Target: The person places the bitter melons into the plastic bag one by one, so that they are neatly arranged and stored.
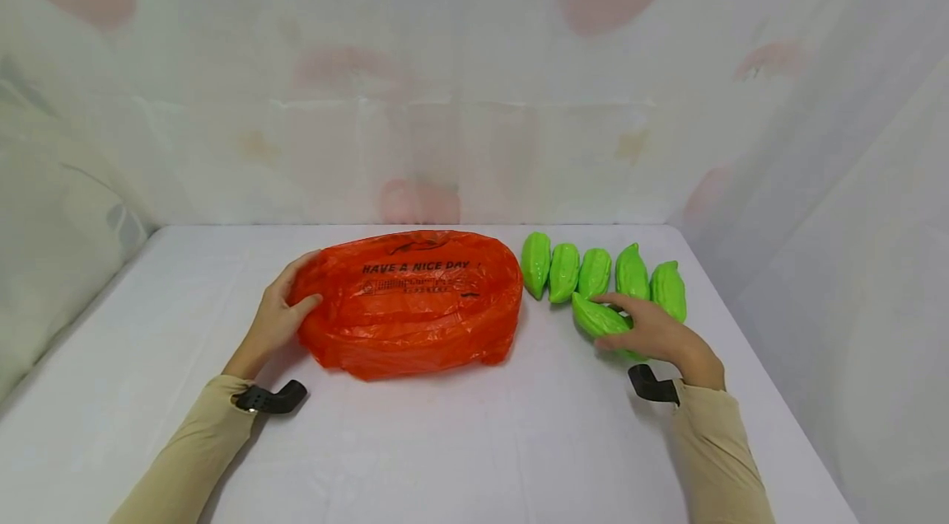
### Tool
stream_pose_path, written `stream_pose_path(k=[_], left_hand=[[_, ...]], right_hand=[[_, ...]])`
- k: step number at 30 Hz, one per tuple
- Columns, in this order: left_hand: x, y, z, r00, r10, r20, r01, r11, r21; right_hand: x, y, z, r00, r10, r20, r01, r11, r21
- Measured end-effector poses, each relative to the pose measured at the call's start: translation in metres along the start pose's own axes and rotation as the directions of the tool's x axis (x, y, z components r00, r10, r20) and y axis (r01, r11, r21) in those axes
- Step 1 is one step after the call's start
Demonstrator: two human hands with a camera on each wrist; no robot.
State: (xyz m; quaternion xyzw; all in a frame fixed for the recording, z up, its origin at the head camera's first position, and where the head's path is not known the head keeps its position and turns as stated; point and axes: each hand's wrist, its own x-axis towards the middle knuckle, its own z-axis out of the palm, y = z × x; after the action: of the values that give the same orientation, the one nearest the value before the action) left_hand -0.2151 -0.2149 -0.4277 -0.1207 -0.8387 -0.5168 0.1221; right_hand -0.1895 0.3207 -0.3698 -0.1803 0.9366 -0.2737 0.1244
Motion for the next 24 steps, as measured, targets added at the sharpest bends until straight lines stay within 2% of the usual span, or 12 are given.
stream_pose_path(k=[12,24], left_hand=[[0.000,-0.001,0.000,0.999,0.037,-0.010,-0.037,0.999,-0.016],[0.000,0.003,0.000,1.000,0.017,-0.011,-0.017,1.000,-0.006]], right_hand=[[0.001,-0.006,0.000,1.000,0.012,-0.008,-0.012,1.000,-0.007],[0.002,-0.011,0.001,0.999,-0.003,-0.046,0.005,0.999,0.040]])
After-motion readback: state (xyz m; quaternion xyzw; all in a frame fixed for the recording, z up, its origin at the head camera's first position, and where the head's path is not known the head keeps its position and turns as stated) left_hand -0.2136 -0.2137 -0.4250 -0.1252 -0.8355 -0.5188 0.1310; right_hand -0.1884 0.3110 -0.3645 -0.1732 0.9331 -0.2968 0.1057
